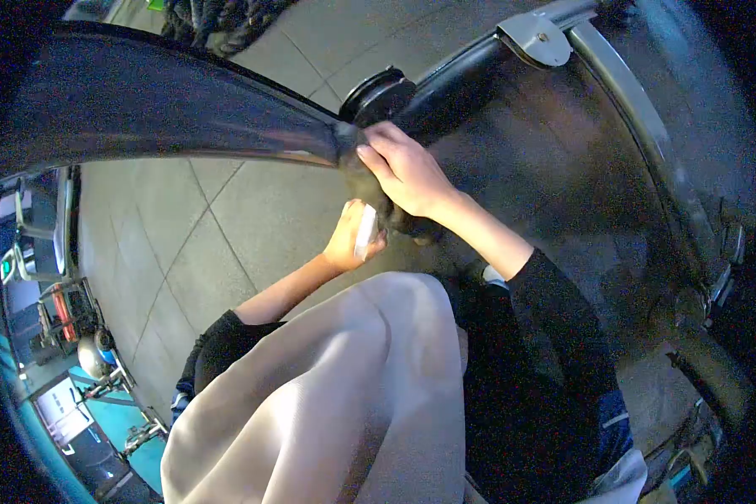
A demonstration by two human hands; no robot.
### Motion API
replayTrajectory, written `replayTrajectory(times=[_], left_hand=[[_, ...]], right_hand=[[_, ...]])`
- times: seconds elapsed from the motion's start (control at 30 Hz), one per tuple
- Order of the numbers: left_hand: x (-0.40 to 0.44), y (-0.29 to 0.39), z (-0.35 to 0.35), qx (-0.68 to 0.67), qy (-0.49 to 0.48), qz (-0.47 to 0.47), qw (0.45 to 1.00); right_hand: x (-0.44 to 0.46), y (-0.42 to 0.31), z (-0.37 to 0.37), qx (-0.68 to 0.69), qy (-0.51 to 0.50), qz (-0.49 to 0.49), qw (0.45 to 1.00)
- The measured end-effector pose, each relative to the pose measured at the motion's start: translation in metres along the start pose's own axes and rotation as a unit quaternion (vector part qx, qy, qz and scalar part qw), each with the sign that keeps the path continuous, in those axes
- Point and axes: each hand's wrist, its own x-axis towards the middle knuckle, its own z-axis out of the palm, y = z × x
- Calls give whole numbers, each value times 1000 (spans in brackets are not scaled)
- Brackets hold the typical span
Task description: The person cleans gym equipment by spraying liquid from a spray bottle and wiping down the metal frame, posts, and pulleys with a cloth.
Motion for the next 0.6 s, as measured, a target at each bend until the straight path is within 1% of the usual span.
replayTrajectory(times=[0.03,0.07,0.1,0.13,0.17,0.23,0.27,0.3,0.37,0.43,0.47,0.5,0.53,0.57,0.6], left_hand=[[4,5,-2,-2,-2,-1,1000],[9,14,-6,-15,-20,-6,1000],[14,18,-8,-26,-37,-12,999],[10,6,-3,-54,-64,-30,996],[9,5,-2,-53,-63,-33,996],[11,6,-2,-31,-41,-38,998],[13,6,-3,-51,-39,-28,998],[14,7,-2,-48,-36,-28,998],[15,9,-2,-14,29,-4,999],[15,12,-3,9,17,2,1000],[16,14,-2,30,5,7,1000],[15,16,-2,48,-9,11,999],[16,18,-2,16,-13,3,1000],[18,17,-2,16,-11,7,1000],[19,18,-2,15,-14,5,1000]], right_hand=[[7,-15,-8,9,15,-33,999],[12,-29,-14,10,13,-30,999],[17,-43,-21,36,22,-56,998],[19,-50,-25,63,32,-82,994],[18,-50,-25,66,29,-82,994],[16,-45,-19,102,72,-97,987],[12,-30,-13,80,77,-102,989],[5,-16,-8,75,69,-83,991],[-15,14,1,22,24,-4,999],[-33,43,5,-39,-58,54,996],[-36,57,4,-42,-57,51,996],[-36,62,1,-52,-104,88,989],[-36,68,-4,-62,-149,124,979],[-36,76,-14,-64,-117,157,979],[-36,92,-24,-75,-63,132,986]])
